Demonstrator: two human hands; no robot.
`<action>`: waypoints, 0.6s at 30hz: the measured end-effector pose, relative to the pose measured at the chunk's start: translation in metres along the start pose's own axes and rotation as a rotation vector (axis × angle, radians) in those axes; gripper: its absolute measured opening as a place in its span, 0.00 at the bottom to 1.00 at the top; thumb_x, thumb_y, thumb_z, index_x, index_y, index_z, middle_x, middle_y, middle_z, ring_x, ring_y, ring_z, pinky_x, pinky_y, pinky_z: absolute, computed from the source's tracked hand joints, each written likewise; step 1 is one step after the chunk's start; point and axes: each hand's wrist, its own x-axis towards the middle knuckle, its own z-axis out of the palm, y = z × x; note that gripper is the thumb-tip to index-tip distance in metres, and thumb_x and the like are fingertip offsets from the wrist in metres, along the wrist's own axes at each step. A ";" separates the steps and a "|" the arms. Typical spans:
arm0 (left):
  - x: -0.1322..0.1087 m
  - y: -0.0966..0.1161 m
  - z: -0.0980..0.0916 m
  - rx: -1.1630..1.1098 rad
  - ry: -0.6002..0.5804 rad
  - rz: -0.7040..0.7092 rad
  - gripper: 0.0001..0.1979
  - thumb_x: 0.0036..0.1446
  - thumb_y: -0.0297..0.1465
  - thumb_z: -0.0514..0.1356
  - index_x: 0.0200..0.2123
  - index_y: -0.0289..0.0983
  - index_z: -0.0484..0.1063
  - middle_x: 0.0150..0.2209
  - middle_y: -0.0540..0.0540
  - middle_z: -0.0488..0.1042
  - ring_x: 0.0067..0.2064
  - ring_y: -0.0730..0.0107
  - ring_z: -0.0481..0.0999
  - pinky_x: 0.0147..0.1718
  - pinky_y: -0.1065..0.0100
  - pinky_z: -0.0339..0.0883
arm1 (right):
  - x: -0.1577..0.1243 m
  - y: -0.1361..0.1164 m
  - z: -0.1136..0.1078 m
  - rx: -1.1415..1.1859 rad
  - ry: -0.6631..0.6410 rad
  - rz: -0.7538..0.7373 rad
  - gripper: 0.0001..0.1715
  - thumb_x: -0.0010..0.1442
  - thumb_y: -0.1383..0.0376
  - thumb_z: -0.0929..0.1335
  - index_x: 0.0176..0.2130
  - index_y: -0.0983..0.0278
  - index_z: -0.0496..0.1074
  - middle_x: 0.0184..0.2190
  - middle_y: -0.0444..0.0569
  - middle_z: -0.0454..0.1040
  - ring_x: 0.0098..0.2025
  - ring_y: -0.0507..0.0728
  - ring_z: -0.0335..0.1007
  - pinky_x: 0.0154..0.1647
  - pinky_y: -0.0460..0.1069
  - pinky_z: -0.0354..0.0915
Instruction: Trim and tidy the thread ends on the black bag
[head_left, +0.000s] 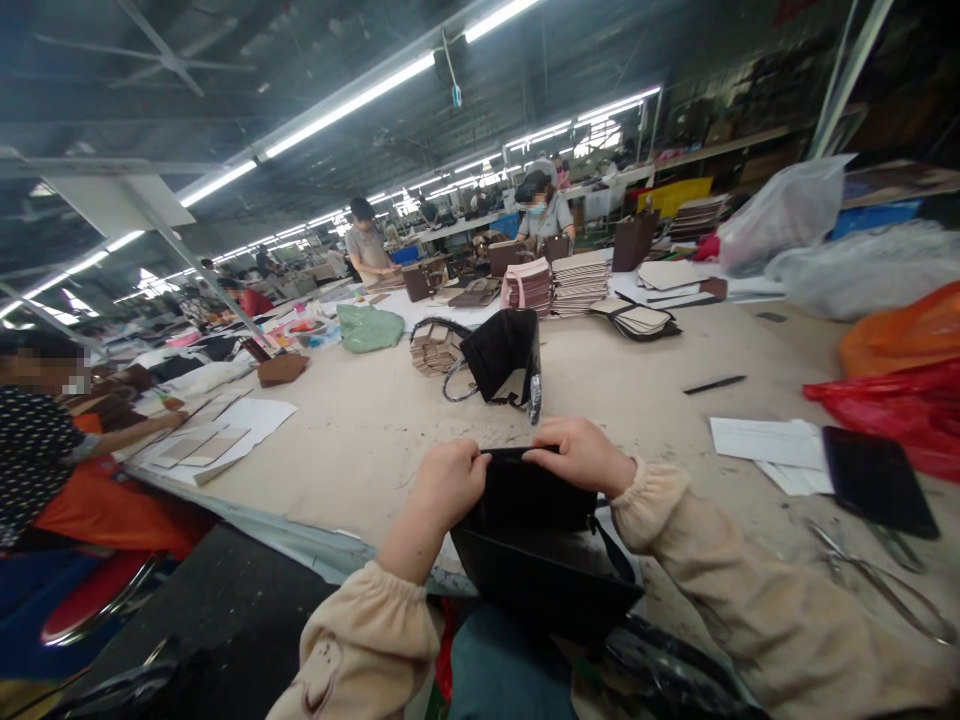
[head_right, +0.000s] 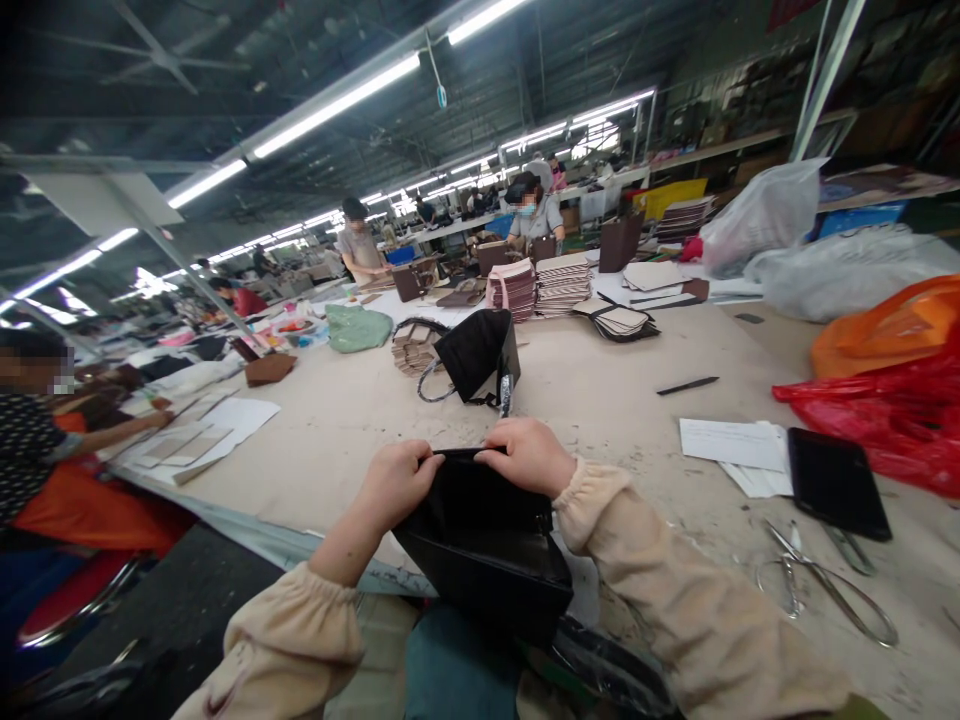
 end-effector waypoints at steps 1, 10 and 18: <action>0.001 0.002 0.000 0.018 -0.006 -0.017 0.14 0.57 0.37 0.50 0.25 0.38 0.70 0.27 0.47 0.74 0.31 0.68 0.71 0.30 0.68 0.57 | 0.000 0.000 0.000 -0.003 -0.001 -0.003 0.15 0.57 0.57 0.65 0.26 0.64 0.73 0.25 0.46 0.70 0.30 0.51 0.64 0.31 0.45 0.56; 0.000 0.010 -0.003 0.065 -0.060 -0.100 0.14 0.58 0.37 0.49 0.29 0.38 0.71 0.31 0.45 0.75 0.34 0.66 0.73 0.32 0.68 0.59 | -0.002 -0.005 0.000 -0.087 -0.003 -0.025 0.17 0.59 0.57 0.64 0.25 0.64 0.73 0.25 0.46 0.70 0.30 0.51 0.64 0.31 0.45 0.56; -0.006 0.009 -0.004 0.034 -0.043 -0.075 0.14 0.58 0.37 0.50 0.29 0.38 0.72 0.31 0.45 0.76 0.35 0.66 0.73 0.32 0.67 0.59 | -0.005 -0.010 -0.010 -0.219 -0.110 -0.073 0.25 0.61 0.49 0.59 0.31 0.61 0.75 0.28 0.47 0.74 0.33 0.53 0.68 0.31 0.46 0.56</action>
